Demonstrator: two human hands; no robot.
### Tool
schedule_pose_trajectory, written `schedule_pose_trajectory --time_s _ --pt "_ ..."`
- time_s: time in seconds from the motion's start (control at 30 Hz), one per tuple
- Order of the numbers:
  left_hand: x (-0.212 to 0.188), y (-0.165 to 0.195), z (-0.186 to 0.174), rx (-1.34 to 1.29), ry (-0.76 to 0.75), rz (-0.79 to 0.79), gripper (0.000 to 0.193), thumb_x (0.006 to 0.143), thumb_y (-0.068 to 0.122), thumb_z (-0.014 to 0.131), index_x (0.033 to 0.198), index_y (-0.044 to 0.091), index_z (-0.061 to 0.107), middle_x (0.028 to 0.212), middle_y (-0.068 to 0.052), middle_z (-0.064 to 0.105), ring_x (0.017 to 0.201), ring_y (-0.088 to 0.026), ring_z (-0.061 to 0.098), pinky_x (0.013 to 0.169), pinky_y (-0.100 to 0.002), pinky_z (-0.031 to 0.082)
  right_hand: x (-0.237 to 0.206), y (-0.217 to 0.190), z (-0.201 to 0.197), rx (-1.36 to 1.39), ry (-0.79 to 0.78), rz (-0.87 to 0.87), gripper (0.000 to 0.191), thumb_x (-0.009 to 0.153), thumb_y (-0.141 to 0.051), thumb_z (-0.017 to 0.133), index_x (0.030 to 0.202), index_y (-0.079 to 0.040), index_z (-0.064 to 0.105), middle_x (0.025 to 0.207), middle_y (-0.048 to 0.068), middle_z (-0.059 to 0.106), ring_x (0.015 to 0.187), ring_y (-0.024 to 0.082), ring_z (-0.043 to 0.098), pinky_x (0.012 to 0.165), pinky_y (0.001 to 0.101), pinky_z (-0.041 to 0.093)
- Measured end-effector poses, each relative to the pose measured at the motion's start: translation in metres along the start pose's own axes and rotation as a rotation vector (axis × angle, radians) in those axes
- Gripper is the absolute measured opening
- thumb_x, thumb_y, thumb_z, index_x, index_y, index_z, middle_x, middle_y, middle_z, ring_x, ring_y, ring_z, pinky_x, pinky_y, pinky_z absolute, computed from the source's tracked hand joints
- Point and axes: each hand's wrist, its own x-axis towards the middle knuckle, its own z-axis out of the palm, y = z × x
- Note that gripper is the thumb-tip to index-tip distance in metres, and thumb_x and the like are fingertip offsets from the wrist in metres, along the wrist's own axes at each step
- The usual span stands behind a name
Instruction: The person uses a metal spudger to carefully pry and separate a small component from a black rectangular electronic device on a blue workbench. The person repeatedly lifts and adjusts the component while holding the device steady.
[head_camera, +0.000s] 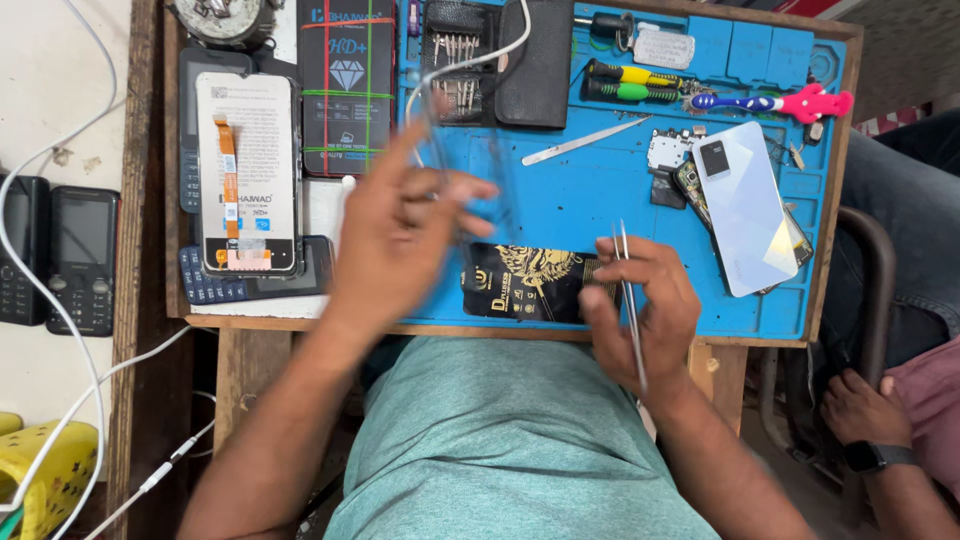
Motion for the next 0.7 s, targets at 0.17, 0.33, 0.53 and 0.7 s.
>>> schedule_pose_trajectory --time_s 0.17,0.33,0.53,0.7 --pt "-0.009 0.038 -0.052 0.271 0.084 0.149 0.058 0.114 0.004 0.05 0.164 0.002 0.022 0.107 -0.017 0.074 0.1 -0.018 0.077 0.081 -0.029 0.067 0.026 0.013 0.018 0.379 -0.426 0.012 0.012 0.099 -0.005 0.06 0.108 -0.004 0.066 0.119 0.017 0.072 0.118 0.029 0.072 0.103 0.0402 0.057" --pt "-0.014 0.074 -0.066 0.359 0.003 0.118 0.057 0.112 0.001 0.047 0.163 0.001 0.021 0.105 -0.015 0.074 0.085 -0.016 0.074 0.076 -0.026 0.062 0.046 0.02 0.033 0.224 -0.191 -0.032 0.017 0.098 0.006 0.058 0.112 0.001 0.067 0.13 0.021 0.069 0.129 0.033 0.066 0.114 0.0435 0.05" --pt "-0.004 0.073 -0.07 0.371 -0.123 0.083 0.055 0.109 -0.001 0.045 0.161 0.002 0.025 0.139 -0.012 0.064 0.095 -0.016 0.073 0.077 -0.025 0.063 0.029 0.016 -0.004 0.016 -0.17 0.005 0.016 0.092 0.004 0.066 0.106 -0.004 0.07 0.124 0.015 0.074 0.12 0.029 0.073 0.106 0.0353 0.056" --pt "0.004 0.059 -0.063 0.458 -0.27 0.121 0.056 0.113 0.001 0.051 0.165 0.007 0.032 0.11 -0.012 0.075 0.085 -0.015 0.076 0.076 -0.027 0.063 0.019 0.009 -0.013 -0.36 -0.116 -0.006 0.034 0.085 -0.018 0.085 0.111 -0.002 0.069 0.127 0.02 0.07 0.124 0.038 0.064 0.104 0.0457 0.048"
